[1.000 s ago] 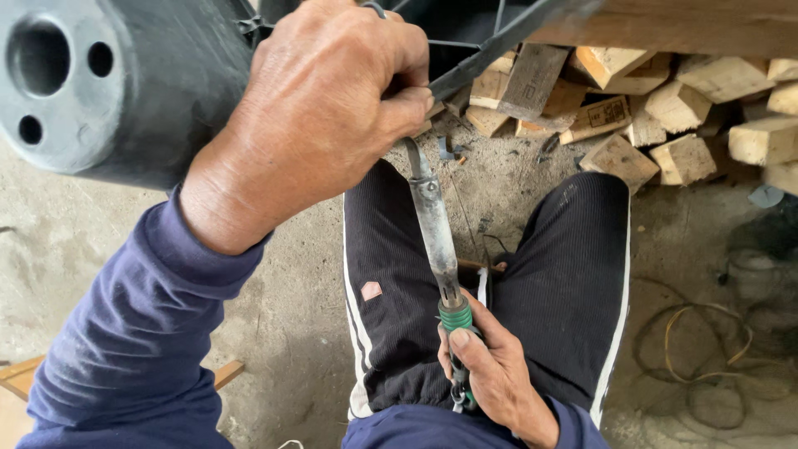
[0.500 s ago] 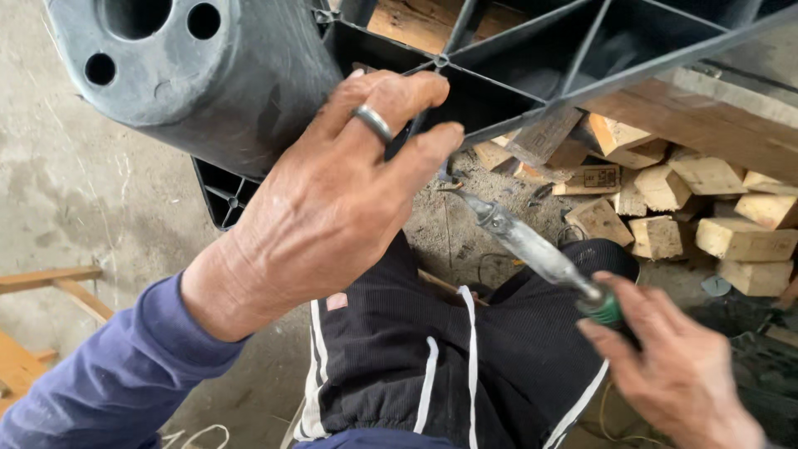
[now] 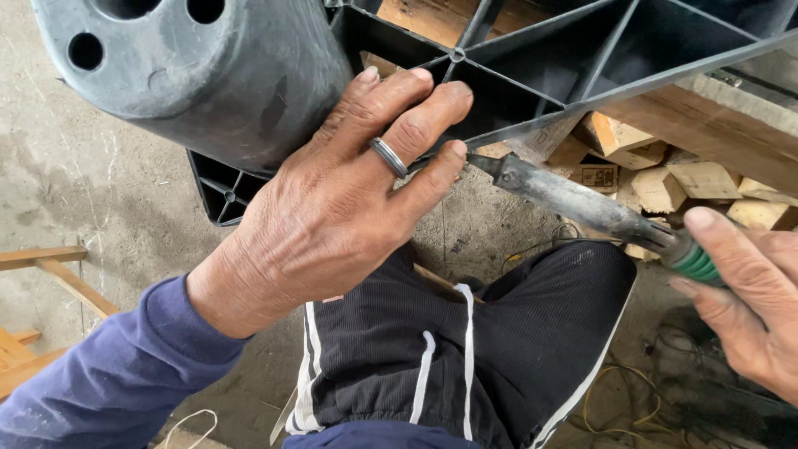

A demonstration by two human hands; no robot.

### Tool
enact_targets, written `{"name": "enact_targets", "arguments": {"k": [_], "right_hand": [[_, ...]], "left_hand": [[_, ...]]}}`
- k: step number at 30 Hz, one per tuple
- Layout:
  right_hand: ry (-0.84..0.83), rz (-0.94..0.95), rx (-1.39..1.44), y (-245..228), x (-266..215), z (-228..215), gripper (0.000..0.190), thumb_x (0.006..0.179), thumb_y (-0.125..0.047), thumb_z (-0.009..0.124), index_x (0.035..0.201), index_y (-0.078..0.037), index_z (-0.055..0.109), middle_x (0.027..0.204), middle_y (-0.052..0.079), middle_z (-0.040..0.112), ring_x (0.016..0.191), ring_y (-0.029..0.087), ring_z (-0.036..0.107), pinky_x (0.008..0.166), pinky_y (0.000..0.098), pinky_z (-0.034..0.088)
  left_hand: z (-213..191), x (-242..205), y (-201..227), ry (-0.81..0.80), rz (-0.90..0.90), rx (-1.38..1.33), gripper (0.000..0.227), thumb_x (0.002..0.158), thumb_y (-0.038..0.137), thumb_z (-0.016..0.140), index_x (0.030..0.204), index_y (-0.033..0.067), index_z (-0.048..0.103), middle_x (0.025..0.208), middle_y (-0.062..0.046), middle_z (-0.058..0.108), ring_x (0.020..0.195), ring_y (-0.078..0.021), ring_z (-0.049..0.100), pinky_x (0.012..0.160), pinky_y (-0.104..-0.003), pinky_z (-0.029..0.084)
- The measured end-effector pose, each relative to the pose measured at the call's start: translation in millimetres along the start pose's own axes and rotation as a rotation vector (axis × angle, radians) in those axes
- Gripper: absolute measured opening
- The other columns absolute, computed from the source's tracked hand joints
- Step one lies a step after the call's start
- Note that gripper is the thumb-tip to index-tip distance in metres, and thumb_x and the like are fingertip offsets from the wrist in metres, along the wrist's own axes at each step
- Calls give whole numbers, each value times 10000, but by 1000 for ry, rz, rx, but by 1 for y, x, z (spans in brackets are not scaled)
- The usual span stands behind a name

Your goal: The person uses a soldering iron to melt and fuse the plastic joints of a black crate. They repeatedly apply the hot tip to the grid intersections to smooth or repair the plastic structure.

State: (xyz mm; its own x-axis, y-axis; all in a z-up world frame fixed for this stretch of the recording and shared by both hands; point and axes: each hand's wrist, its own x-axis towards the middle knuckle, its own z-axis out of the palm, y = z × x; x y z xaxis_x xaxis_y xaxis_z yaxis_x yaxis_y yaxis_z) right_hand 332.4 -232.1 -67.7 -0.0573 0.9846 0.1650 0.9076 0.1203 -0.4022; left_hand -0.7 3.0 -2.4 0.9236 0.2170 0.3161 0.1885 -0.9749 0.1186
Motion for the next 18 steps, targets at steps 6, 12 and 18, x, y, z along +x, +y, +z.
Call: {"name": "enact_targets", "arguments": {"k": [6,12,18], "right_hand": [[-59,16,66,15,-3,0,645,881,-170,678,1485,-8,524,951,181,716,760,223,698,681,353,546],[-70,61,147,32,-12,8,658,938,-175,662,1555,-50,473,967,156,716,719,186,674,628,313,536],[-105,63,131,38,-14,8,688,893,-163,663,1540,-50,461,902,161,718,684,189,690,610,339,536]], "left_hand": [[-1,1,0,20,-31,-55,279,1012,107,646,1266,-2,689,1536,-154,459,1501,-337,397,1278,-507,338],[-1,-2,-1,-4,-41,-71,287,990,109,631,1235,-28,691,1490,-172,481,1466,-338,408,1266,-510,351],[4,-4,-3,7,-43,-78,285,1060,131,612,1300,-10,673,1560,-166,457,1534,-329,382,1333,-508,321]]}}
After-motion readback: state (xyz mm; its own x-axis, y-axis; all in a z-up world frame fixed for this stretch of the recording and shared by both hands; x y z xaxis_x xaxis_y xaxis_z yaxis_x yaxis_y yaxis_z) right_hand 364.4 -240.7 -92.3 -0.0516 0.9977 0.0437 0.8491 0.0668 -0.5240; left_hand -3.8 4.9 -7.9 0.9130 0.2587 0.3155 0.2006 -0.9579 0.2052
